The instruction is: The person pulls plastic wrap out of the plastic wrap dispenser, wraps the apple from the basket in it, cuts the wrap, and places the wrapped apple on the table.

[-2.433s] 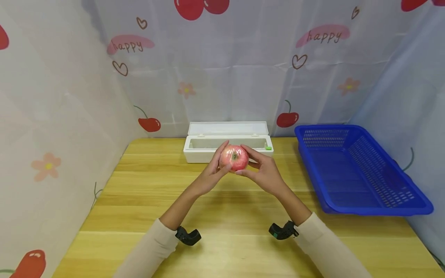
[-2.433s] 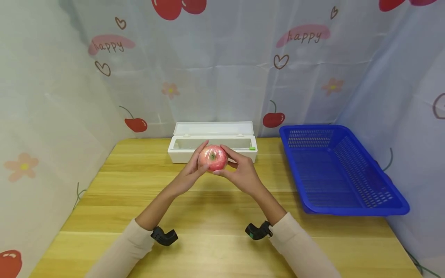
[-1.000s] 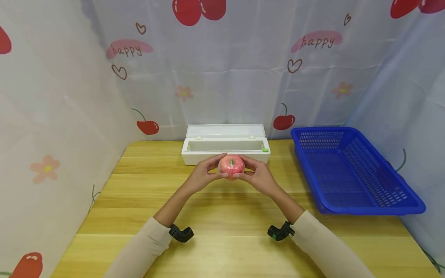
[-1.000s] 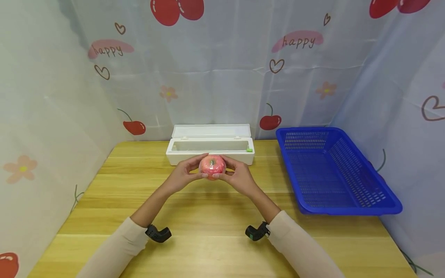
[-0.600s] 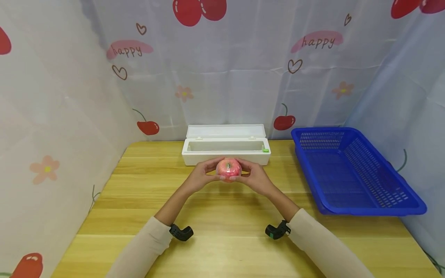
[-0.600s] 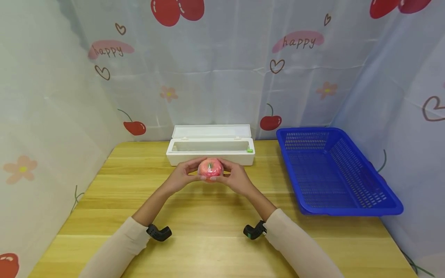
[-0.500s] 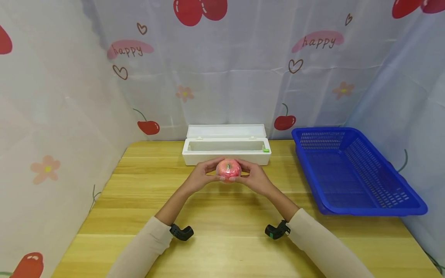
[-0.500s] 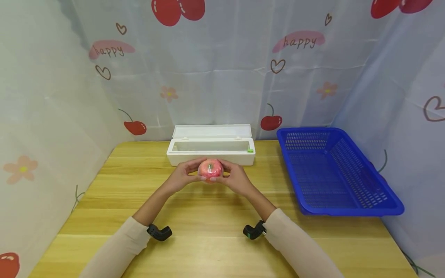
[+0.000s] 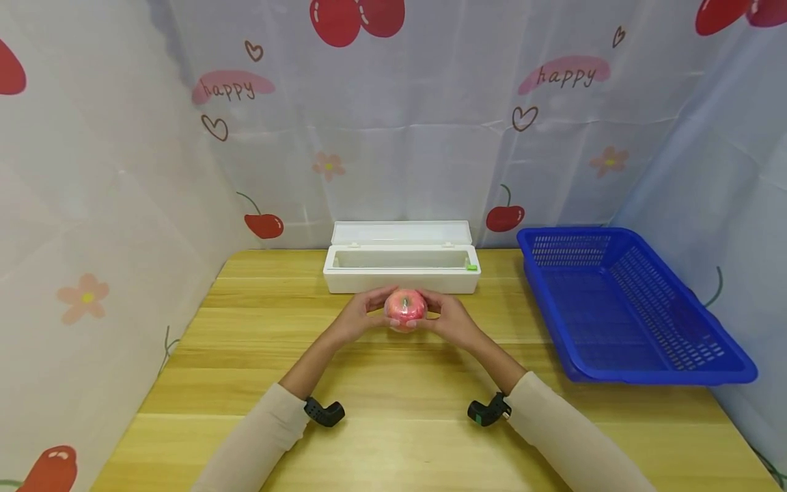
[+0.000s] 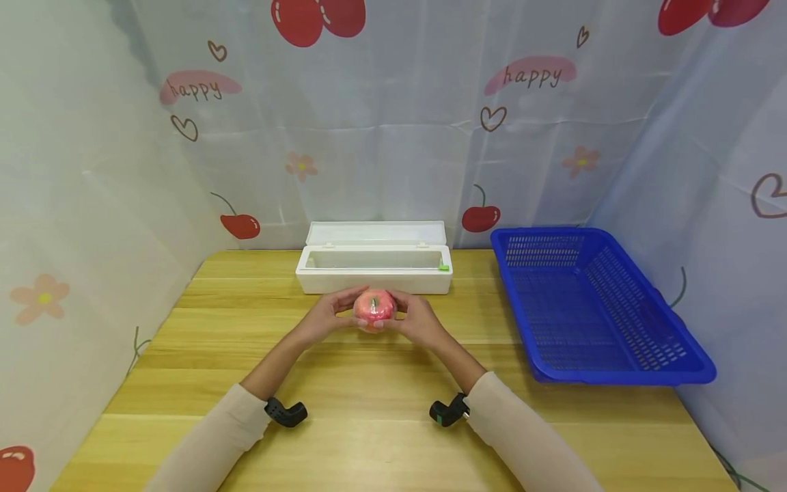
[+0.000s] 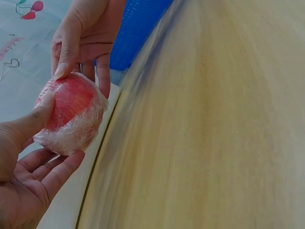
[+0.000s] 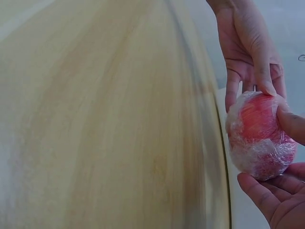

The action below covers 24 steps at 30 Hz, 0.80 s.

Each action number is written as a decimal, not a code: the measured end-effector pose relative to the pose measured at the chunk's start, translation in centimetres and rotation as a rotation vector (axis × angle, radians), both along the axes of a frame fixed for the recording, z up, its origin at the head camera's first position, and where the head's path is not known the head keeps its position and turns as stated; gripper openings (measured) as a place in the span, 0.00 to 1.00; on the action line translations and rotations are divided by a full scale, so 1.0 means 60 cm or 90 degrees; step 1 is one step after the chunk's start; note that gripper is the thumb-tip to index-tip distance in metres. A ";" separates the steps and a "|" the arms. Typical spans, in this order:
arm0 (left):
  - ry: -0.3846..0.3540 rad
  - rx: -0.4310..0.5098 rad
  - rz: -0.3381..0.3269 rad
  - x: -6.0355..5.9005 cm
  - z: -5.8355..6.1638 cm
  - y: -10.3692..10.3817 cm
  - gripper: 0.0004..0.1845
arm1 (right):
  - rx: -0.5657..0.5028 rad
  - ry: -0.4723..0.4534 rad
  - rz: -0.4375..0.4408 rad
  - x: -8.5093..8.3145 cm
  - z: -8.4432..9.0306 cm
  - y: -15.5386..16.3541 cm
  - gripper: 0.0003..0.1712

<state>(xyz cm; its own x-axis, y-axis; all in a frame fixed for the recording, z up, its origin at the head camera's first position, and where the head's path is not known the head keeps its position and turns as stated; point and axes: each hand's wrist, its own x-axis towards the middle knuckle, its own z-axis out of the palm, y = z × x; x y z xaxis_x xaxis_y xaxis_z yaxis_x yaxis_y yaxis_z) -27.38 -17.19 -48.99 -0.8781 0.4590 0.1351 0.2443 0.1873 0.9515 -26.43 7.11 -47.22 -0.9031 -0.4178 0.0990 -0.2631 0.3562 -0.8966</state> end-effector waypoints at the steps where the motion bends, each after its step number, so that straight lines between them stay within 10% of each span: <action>1: -0.003 -0.003 0.001 0.001 -0.001 0.000 0.37 | 0.003 -0.004 -0.001 0.000 -0.001 0.000 0.41; 24: -0.027 -0.036 -0.002 0.003 -0.019 0.002 0.37 | 0.039 -0.014 0.022 -0.005 -0.026 0.000 0.39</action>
<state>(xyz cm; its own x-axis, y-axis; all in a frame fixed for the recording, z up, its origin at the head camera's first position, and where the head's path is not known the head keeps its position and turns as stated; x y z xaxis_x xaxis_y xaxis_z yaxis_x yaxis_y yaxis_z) -27.22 -17.09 -50.12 -0.8811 0.4676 0.0708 0.2040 0.2407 0.9489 -26.72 7.10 -48.78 -0.8898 -0.4532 0.0530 -0.2569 0.4016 -0.8791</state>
